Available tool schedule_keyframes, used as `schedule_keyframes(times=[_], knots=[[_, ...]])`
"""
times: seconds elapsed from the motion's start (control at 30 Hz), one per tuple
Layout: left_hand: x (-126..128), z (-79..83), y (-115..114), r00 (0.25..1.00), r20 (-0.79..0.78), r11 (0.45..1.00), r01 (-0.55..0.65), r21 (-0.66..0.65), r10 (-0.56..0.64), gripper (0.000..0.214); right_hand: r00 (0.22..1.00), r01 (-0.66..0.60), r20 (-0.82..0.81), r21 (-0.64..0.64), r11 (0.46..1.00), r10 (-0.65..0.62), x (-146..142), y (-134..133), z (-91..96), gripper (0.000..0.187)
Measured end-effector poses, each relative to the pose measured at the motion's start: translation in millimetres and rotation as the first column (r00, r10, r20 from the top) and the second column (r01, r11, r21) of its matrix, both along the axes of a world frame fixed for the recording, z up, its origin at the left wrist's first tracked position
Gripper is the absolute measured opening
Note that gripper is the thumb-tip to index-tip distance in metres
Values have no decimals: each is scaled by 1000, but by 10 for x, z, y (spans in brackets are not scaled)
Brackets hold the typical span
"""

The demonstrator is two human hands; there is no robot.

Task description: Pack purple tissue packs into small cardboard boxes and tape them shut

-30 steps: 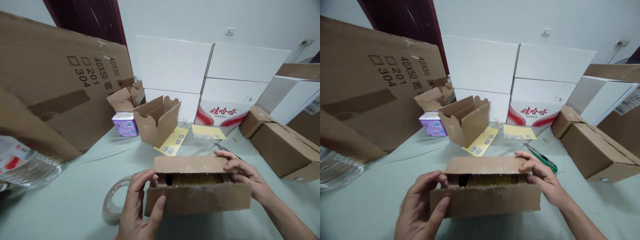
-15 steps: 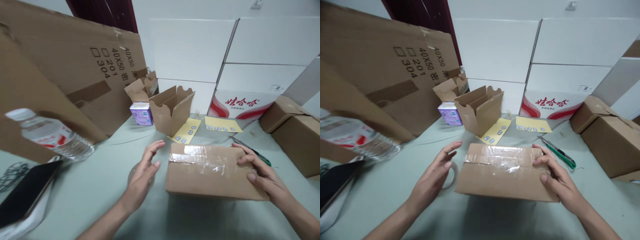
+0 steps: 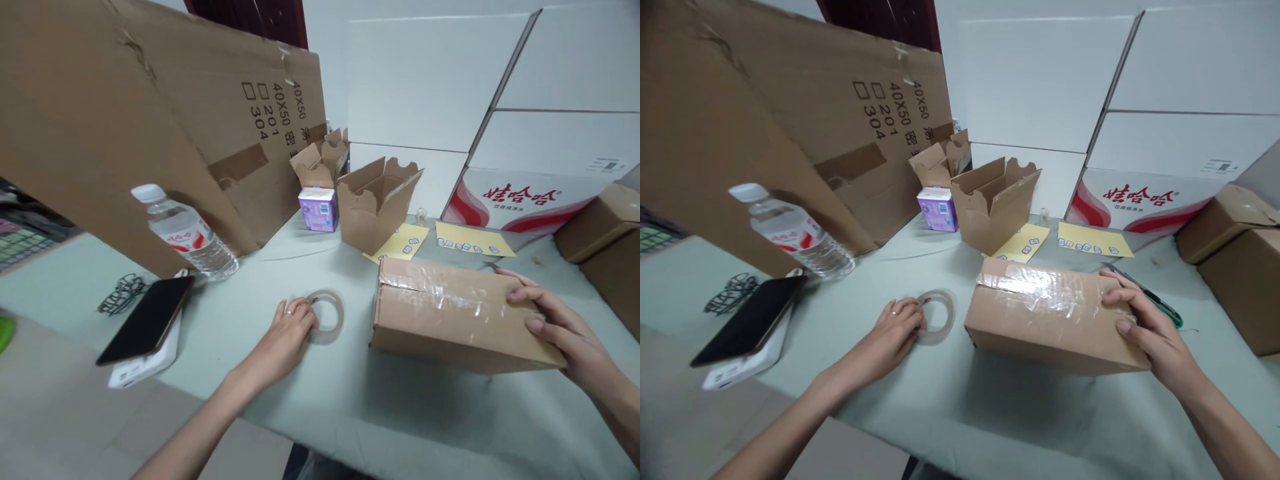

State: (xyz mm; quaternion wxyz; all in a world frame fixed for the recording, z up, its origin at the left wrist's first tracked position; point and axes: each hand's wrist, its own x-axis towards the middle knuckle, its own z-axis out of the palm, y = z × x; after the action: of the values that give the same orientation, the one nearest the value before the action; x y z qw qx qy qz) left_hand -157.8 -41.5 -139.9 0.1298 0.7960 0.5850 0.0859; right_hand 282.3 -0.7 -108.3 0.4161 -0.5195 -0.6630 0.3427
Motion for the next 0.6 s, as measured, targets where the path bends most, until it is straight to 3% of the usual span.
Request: schedule_keyframes(times=[0.13, 0.23, 0.33, 0.37, 0.47, 0.53, 0.6], knots=[[-57, 178, 53, 994, 82, 997, 70, -25, -67, 18, 999, -6, -44, -3, 1000, 6, 5, 19, -14, 29], [80, 354, 24, 947, 307, 994, 107, -27, -93, 13, 999, 7, -36, 1, 1000, -7, -11, 29, -11, 30], [383, 573, 24, 837, 525, 982, 67, 178, -152, 12, 1000, -8, -2, 32, 999, 8, -35, 35, -18, 29], [511, 653, 44, 811, 544, 951, 47, 305, -214, 14, 1000, -22, 8, 45, 999, 22, -40, 38, -25, 29], [927, 874, 165, 780, 458, 789, 75, 610, -428, 20, 997, -55, 54, 104, 993, 50, -34, 41, -31, 30], [1185, 960, 270, 787, 359, 726, 157, 669, -502, 20, 989, -68, 142, 144, 987, 48, -27, 22, 15, 30], [1389, 974, 362, 821, 246, 699, 236, 675, -515, 14, 956, -61, 292, 188, 980, 4, -48, -26, 121, 26]])
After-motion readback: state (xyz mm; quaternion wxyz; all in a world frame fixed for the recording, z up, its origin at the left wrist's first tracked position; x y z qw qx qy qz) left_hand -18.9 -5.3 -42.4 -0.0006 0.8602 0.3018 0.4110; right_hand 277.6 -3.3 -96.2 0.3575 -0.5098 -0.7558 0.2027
